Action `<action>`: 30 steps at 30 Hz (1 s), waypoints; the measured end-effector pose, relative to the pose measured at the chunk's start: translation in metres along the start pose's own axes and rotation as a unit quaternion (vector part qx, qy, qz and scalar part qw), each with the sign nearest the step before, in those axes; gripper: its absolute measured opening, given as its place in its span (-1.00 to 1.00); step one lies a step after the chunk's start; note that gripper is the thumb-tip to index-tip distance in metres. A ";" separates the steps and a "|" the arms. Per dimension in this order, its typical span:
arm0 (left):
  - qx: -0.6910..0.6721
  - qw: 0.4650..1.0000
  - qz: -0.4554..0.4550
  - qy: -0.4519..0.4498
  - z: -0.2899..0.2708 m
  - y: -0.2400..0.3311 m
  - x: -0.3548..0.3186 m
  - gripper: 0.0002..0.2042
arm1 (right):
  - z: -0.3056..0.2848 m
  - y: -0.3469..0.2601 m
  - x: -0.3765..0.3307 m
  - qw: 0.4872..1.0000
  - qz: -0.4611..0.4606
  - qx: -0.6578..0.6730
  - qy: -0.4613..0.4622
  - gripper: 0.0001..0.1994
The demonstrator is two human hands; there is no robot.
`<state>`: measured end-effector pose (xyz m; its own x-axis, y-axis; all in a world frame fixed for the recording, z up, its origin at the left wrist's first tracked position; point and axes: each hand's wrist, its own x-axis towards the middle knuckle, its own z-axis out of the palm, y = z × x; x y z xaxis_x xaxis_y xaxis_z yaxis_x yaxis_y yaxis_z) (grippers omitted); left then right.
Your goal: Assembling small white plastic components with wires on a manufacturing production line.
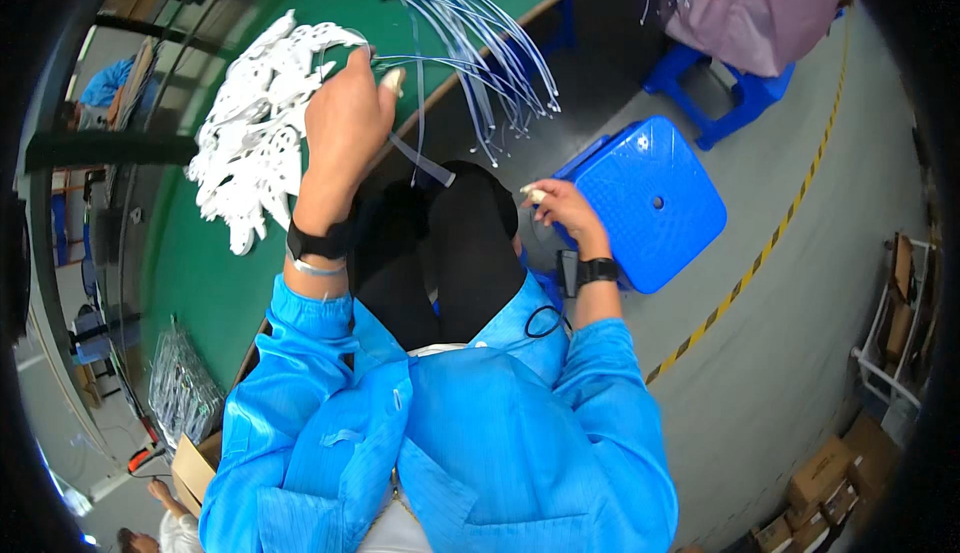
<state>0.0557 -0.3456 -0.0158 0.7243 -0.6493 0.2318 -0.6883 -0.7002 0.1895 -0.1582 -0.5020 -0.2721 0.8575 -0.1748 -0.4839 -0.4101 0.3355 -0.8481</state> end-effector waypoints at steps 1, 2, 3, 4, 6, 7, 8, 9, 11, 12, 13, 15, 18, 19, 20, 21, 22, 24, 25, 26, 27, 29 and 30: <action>0.024 0.999 0.014 0.036 0.013 0.003 -0.005 -0.54 | -0.006 0.043 0.017 0.999 0.046 -0.003 0.005 -0.75; 0.043 0.997 0.021 0.062 0.022 0.006 -0.007 -0.52 | -0.012 0.082 0.032 0.994 0.104 0.007 0.038 -0.73; 0.064 0.994 0.028 0.088 0.028 0.008 -0.010 -0.50 | -0.015 0.119 0.043 0.984 0.163 0.017 0.068 -0.71; 0.052 0.994 0.022 0.088 0.032 0.008 -0.012 -0.51 | -0.022 0.151 0.051 0.969 0.215 -0.004 0.122 -0.64; 0.022 0.996 0.023 0.080 0.045 -0.002 -0.009 -0.53 | -0.026 0.176 0.064 0.956 0.248 -0.069 0.143 -0.55; -0.004 0.998 -0.001 0.055 0.044 -0.004 -0.010 -0.53 | -0.024 0.188 0.067 0.955 0.247 -0.057 0.154 -0.52; 0.020 0.998 0.013 0.060 0.046 -0.001 -0.010 -0.52 | -0.026 0.217 0.074 0.953 0.257 -0.053 0.152 -0.52; 0.035 0.997 0.032 0.065 0.055 0.002 -0.006 -0.51 | -0.036 0.268 0.084 0.951 0.160 -0.156 0.216 -0.45; 0.014 0.998 -0.016 0.053 0.047 0.001 -0.008 -0.47 | -0.019 0.256 0.112 0.942 0.111 -0.141 0.285 -0.41; -0.025 0.998 -0.043 0.042 0.050 0.004 -0.004 -0.46 | -0.032 0.293 0.121 0.922 0.085 -0.182 0.330 -0.44; -0.059 0.995 -0.073 0.030 0.052 0.006 0.000 -0.45 | -0.043 0.334 0.131 0.901 0.059 -0.221 0.369 -0.46; -0.015 0.995 -0.091 0.038 0.047 0.004 -0.003 -0.38 | -0.019 0.299 0.156 0.899 0.128 -0.242 0.342 -0.51; -0.009 0.994 -0.106 0.038 0.051 0.004 -0.004 -0.33 | -0.010 0.317 0.196 0.877 0.182 -0.353 0.271 -0.68; 0.007 0.992 -0.116 0.048 0.048 0.007 -0.009 -0.32 | 0.005 0.305 0.209 0.872 0.167 -0.382 0.256 -0.76; 0.004 0.992 -0.123 0.040 0.050 0.009 -0.009 -0.31 | -0.008 0.380 0.220 0.825 0.068 -0.468 0.310 -0.73; -0.013 0.991 -0.128 0.033 0.052 0.004 -0.008 -0.29 | -0.037 0.457 0.229 0.781 0.041 -0.488 0.388 -0.72; 0.015 0.991 -0.130 0.037 0.049 0.000 -0.014 -0.26 | -0.032 0.480 0.243 0.788 -0.001 -0.455 0.416 -0.68; 0.017 0.989 -0.144 0.022 0.056 0.001 -0.015 -0.24 | -0.024 0.447 0.258 0.827 0.099 -0.296 0.468 -0.76; 0.018 0.988 -0.150 0.030 0.054 0.004 -0.018 -0.24 | -0.021 0.442 0.276 0.839 0.085 -0.293 0.450 -0.77; 0.024 0.988 -0.148 0.033 0.056 0.008 -0.017 -0.24 | -0.017 0.438 0.292 0.850 0.071 -0.292 0.432 -0.78; 0.030 0.991 -0.131 0.023 0.051 0.005 -0.022 -0.25 | -0.008 0.437 0.301 0.862 0.061 -0.292 0.410 -0.78; 0.050 0.989 -0.133 0.037 0.052 0.011 -0.019 -0.24 | 0.006 0.437 0.312 0.881 0.044 -0.295 0.368 -0.79; 0.035 0.987 -0.149 0.050 0.055 0.012 -0.020 -0.23 | 0.010 0.439 0.314 0.888 0.037 -0.299 0.348 -0.79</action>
<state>0.0355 -0.3573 -0.0702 0.8844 -0.3808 0.2699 -0.4379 -0.8771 0.1973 -0.0655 -0.4000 -0.7937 0.5076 -0.7716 -0.3834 -0.7271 -0.1449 -0.6711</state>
